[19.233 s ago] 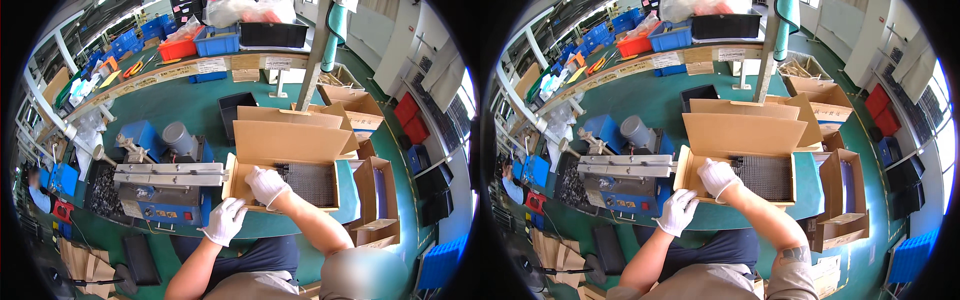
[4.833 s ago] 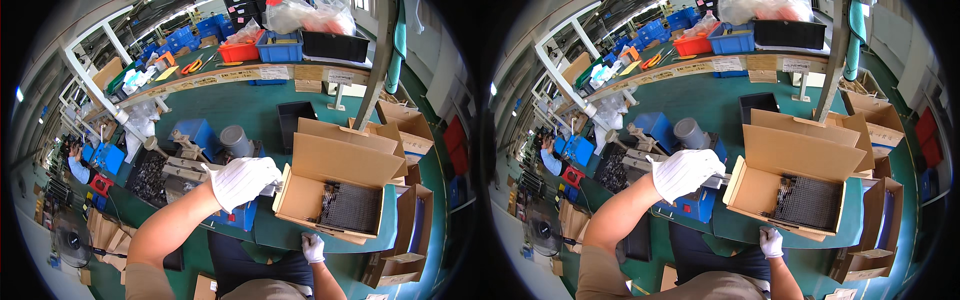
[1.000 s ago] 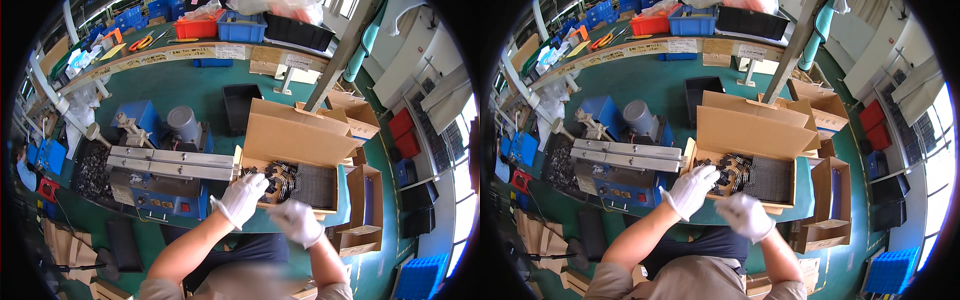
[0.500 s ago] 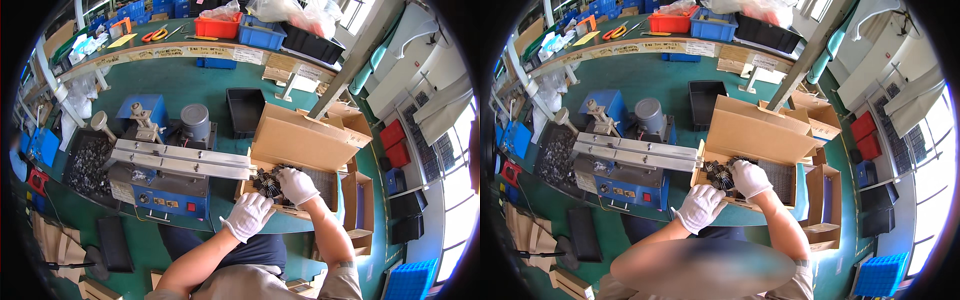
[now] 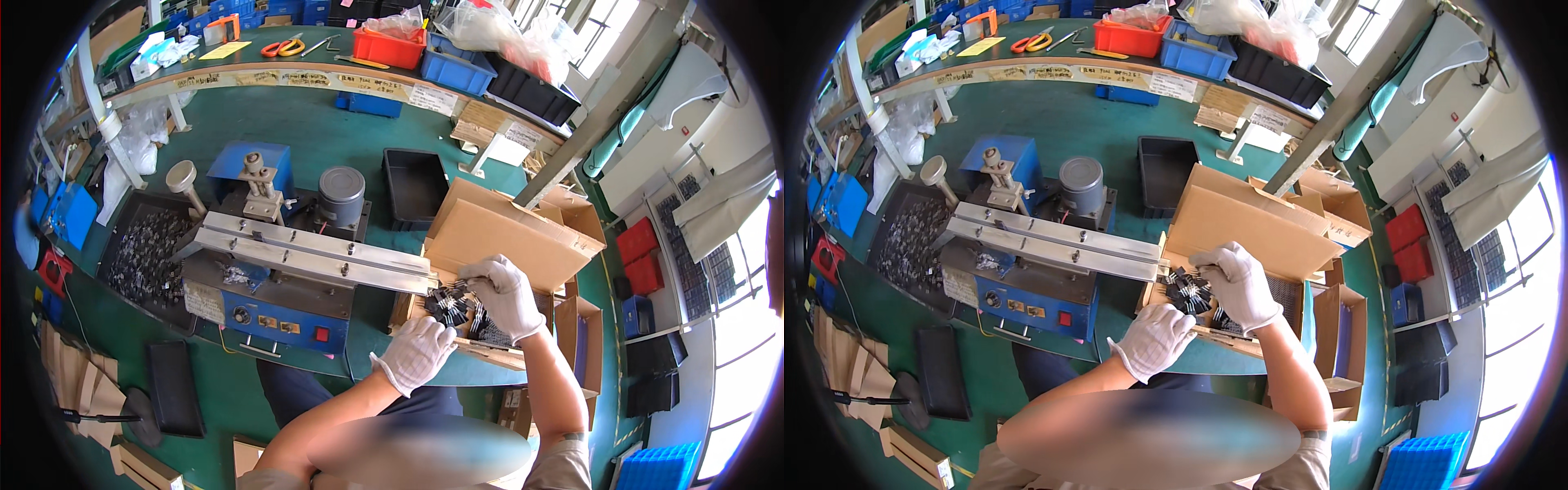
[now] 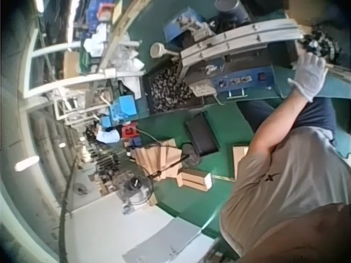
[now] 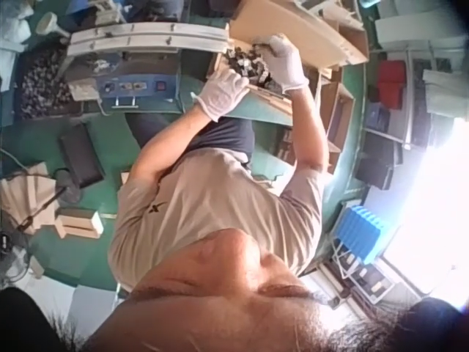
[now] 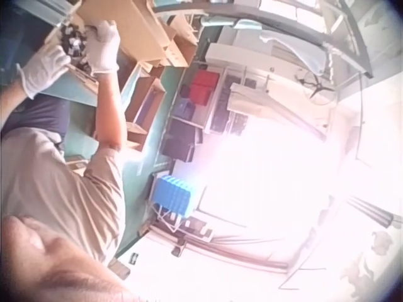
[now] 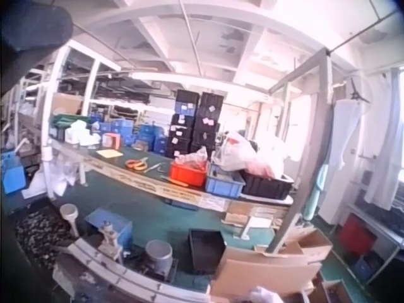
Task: The person assembles electronic components by picking up small parts from a box and placing them into an assembly machine or onto a circuit board by hand.
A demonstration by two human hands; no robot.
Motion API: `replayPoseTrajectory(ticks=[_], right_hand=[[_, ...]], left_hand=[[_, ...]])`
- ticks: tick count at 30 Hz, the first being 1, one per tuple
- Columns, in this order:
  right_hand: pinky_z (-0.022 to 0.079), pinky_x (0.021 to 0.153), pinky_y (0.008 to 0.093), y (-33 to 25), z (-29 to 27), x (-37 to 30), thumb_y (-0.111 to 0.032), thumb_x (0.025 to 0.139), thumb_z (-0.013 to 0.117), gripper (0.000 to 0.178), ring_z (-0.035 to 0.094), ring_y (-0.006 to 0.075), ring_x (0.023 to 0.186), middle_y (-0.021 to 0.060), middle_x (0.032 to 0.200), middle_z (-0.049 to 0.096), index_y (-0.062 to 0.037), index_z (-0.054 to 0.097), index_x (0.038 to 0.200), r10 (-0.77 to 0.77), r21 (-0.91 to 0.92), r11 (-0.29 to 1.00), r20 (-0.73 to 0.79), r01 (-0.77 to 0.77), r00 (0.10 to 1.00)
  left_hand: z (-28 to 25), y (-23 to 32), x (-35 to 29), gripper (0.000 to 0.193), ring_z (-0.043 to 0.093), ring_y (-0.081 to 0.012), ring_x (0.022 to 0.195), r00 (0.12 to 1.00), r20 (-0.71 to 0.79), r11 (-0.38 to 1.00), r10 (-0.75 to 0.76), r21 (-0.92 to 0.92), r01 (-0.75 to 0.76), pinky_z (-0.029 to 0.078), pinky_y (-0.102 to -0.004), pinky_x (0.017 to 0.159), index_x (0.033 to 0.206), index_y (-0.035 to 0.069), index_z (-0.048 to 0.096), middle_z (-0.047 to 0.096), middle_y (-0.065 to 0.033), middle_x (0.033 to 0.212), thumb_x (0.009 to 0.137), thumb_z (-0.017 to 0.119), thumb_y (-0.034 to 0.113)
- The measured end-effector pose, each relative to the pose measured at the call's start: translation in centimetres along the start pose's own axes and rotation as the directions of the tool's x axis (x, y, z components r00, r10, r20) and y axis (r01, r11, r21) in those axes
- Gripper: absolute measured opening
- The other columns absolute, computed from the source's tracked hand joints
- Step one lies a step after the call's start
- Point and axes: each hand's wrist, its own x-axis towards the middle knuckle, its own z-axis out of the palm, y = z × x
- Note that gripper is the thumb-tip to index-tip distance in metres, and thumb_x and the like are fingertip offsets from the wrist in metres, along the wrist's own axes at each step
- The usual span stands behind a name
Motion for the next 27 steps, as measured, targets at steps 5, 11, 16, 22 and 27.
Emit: replayPoseTrajectory(ticks=[5,11,16,22,27], right_hand=[[0.058,0.085,0.04,-3.2,0.4,1.7,0.004,0.087,0.075,0.033,0.072,0.0335,0.092,0.0153,0.097,0.072,-0.0042,0.072,0.119,-0.004,-0.102,0.995,0.03,0.007,1.0],[0.058,0.086,0.0443,-3.2,1.7,2.6,-0.001,0.087,0.077,0.034,0.072,0.0376,0.094,0.0169,0.1,0.073,-0.0051,0.071,0.12,-0.098,-0.112,0.988,0.05,0.103,0.994],[0.058,0.085,0.0433,-4.3,2.3,3.6,-0.004,0.088,0.077,0.03,0.072,0.0367,0.093,0.0164,0.1,0.073,-0.0055,0.073,0.118,-0.106,-0.109,0.987,0.075,0.114,0.991],[0.06,0.085,0.0421,-0.2,2.9,3.2,-0.018,0.09,0.082,0.03,0.074,0.037,0.09,0.0197,0.097,0.074,-0.0032,0.076,0.116,0.11,0.022,0.994,-0.147,-0.108,0.983],[0.058,0.082,0.0503,4.5,6.0,0.8,-0.037,0.091,0.078,0.037,0.073,0.0453,0.087,0.0273,0.089,0.074,0.0008,0.079,0.09,0.357,-0.337,0.904,0.257,-0.262,0.898]], left_hand=[[0.4,-0.2,-0.2,0.024,0.059,-0.023,0.101,0.997,-0.071,0.999,0.027,0.041,-0.024,0.048,-0.0406,0.092,0.111,0.013,0.062,0.059,-0.0039,0.095,0.1,0.068,0.033],[0.6,-0.1,-0.3,0.026,0.061,-0.0238,0.102,0.999,-0.042,1.0,0.004,0.005,-0.003,0.047,-0.0426,0.094,0.116,0.012,0.062,0.063,-0.0044,0.1,0.099,0.068,0.031],[0.7,-0.2,-0.4,0.025,0.06,-0.024,0.102,1.0,-0.024,1.0,-0.007,0.015,0.008,0.047,-0.0422,0.093,0.116,0.012,0.062,0.063,-0.0044,0.1,0.1,0.068,0.03],[0.5,-0.1,-0.5,0.026,0.061,-0.0247,0.103,1.0,-0.014,1.0,-0.006,0.017,0.006,0.047,-0.0422,0.092,0.117,0.011,0.063,0.063,-0.005,0.1,0.099,0.069,0.03],[0.8,-0.2,-0.3,0.025,0.062,-0.0256,0.101,0.998,-0.066,1.0,0.01,0.008,-0.01,0.048,-0.0425,0.091,0.114,0.011,0.066,0.062,-0.0056,0.097,0.097,0.07,0.029]])
